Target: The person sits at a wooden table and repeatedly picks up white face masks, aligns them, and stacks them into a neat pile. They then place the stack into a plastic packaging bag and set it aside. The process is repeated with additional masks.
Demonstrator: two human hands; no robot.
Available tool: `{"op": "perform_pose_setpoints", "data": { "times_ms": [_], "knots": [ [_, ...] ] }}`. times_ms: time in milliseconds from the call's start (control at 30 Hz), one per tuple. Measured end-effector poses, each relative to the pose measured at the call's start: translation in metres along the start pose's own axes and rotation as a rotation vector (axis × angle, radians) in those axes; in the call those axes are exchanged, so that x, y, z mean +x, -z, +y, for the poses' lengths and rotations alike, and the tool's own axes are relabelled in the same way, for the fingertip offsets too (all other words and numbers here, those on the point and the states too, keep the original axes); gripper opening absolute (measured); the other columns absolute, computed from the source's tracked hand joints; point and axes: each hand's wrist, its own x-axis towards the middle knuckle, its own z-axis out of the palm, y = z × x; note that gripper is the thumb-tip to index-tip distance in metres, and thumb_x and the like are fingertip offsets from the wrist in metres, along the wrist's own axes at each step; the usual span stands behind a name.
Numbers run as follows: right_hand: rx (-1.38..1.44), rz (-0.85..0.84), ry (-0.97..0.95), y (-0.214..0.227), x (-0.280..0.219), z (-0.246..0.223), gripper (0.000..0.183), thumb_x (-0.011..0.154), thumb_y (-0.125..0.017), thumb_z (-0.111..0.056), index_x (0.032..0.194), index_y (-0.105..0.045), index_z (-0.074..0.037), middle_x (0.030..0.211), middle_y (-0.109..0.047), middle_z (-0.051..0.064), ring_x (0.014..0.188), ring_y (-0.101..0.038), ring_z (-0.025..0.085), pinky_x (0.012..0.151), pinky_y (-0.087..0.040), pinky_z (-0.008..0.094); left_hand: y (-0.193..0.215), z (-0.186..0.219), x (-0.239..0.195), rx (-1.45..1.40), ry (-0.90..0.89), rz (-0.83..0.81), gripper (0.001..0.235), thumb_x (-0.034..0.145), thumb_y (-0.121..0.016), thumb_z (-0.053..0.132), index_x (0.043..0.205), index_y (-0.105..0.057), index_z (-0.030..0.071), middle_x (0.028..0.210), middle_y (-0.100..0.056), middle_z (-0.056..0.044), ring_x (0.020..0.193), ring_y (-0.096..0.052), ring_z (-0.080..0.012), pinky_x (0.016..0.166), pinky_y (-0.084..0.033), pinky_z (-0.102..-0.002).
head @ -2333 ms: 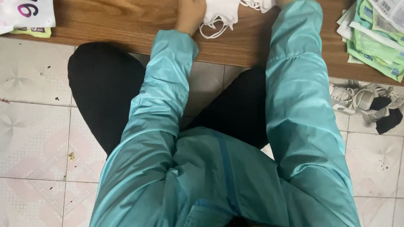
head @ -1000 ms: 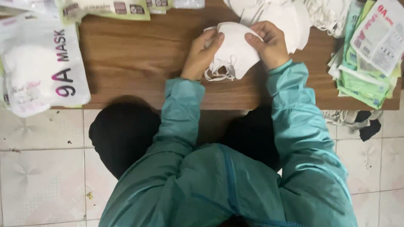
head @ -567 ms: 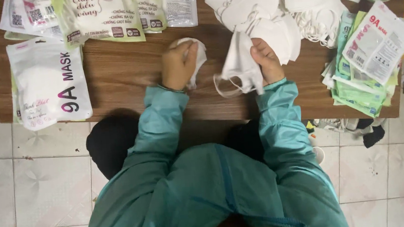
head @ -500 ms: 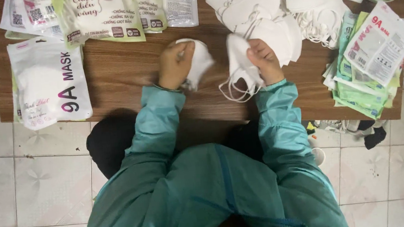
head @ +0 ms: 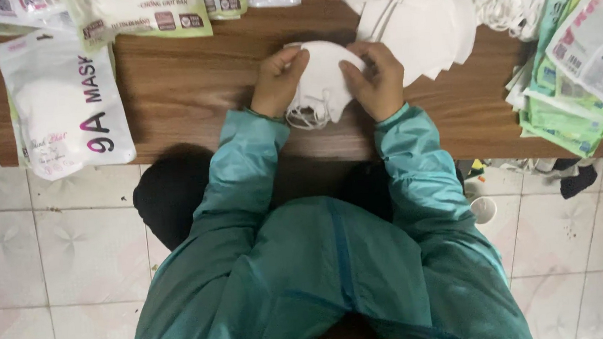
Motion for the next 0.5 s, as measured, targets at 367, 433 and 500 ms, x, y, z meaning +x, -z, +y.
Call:
{"op": "perform_pose_setpoints", "data": {
  "times_ms": [367,433,500],
  "knots": [
    [-0.139,0.004,0.161,0.006,0.0,-0.003,0.022,0.101,-0.073,-0.01,0.119,-0.066,0.0,0.113,-0.068,0.019,0.106,-0.065,0.036,0.096,-0.052,0.043,-0.012,0.029,-0.008,-0.641,0.372,0.038,0.033,0.091,-0.073,0.022,0.115,-0.076,0.0,0.108,-0.079,-0.016,0.093,-0.076,-0.0241,0.08,-0.062,-0.036],
    [-0.069,0.008,0.139,0.007,0.001,-0.006,0.021,0.1,-0.073,-0.011,0.115,-0.068,0.002,0.11,-0.068,0.019,0.104,-0.065,0.035,0.095,-0.051,0.042,-0.012,0.027,-0.01,-0.735,0.331,-0.018,0.03,0.091,-0.072,0.02,0.111,-0.077,-0.003,0.103,-0.079,-0.018,0.089,-0.076,-0.0232,0.079,-0.06,-0.034],
    [0.172,-0.03,0.008,0.008,-0.001,-0.008,0.022,0.102,-0.074,-0.012,0.117,-0.066,0.001,0.113,-0.065,0.016,0.107,-0.064,0.028,0.096,-0.054,0.037,-0.012,0.015,-0.009,-0.655,0.349,0.055,0.023,0.089,-0.078,0.019,0.105,-0.079,0.003,0.099,-0.08,-0.017,0.085,-0.076,-0.0257,0.073,-0.063,-0.039]
  ]
}}
